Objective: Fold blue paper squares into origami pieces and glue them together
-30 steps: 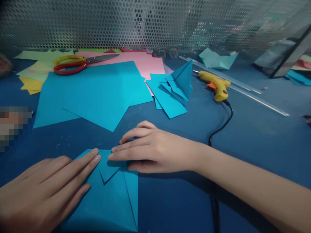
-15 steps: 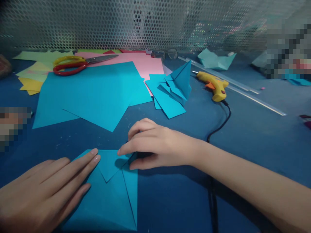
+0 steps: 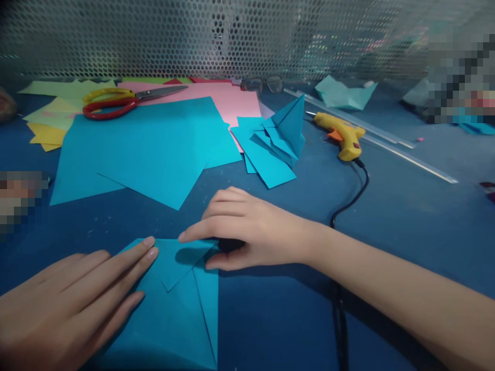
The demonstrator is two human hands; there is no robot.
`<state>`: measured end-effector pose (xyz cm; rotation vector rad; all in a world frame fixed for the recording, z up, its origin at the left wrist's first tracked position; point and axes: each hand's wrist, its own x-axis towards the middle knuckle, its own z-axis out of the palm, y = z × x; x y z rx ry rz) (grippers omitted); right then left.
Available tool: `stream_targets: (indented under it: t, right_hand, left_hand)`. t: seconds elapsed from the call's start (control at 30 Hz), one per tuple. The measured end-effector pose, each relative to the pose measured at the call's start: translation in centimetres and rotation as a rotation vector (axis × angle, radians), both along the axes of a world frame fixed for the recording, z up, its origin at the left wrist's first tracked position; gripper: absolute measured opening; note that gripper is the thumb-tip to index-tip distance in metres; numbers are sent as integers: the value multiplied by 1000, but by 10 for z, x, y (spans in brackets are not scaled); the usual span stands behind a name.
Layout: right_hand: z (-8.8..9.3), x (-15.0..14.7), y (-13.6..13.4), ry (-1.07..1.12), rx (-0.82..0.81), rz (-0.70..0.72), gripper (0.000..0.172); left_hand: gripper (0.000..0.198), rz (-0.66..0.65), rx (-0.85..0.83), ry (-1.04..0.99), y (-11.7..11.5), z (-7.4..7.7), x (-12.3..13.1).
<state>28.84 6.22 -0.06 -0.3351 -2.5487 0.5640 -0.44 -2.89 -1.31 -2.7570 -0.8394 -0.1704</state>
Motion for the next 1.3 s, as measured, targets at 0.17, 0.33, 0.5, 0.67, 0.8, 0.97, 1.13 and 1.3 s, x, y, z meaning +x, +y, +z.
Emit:
stream_targets:
  t: [0.17,0.33,0.5,0.67,0.8,0.97,1.13,1.3]
  right_hand:
    - [0,0,0,29,7,36,22]
    - [-1,0,-1,46,29,56,18]
    - [-2,1,-2,29,58,30,12]
    - [-1,0,-2,32,19,28,12]
    - [1,1,-2,-9,-98,34,16]
    - [5,1,-3,-104,-173,22,22]
    - [6,-1,-5,-153,-116,41,25]
    - [5,-1,-5,-173,-30,18,24]
  left_hand:
    - [39,8,2,6,0,1,0]
    - [39,47,-29,-58,-3,1,4]
    - [38,35,-78,-37,-4,-3,2]
    - [39,30,-115,-30,-4,-4,0]
    - [38,48,-96,-45,-4,-3,1]
    - [39,18,-83,-40,-5,-1,-2]
    - [37,45,-76,-86,-2,2,2]
    - [33,49,-12,-145,6,9,13]
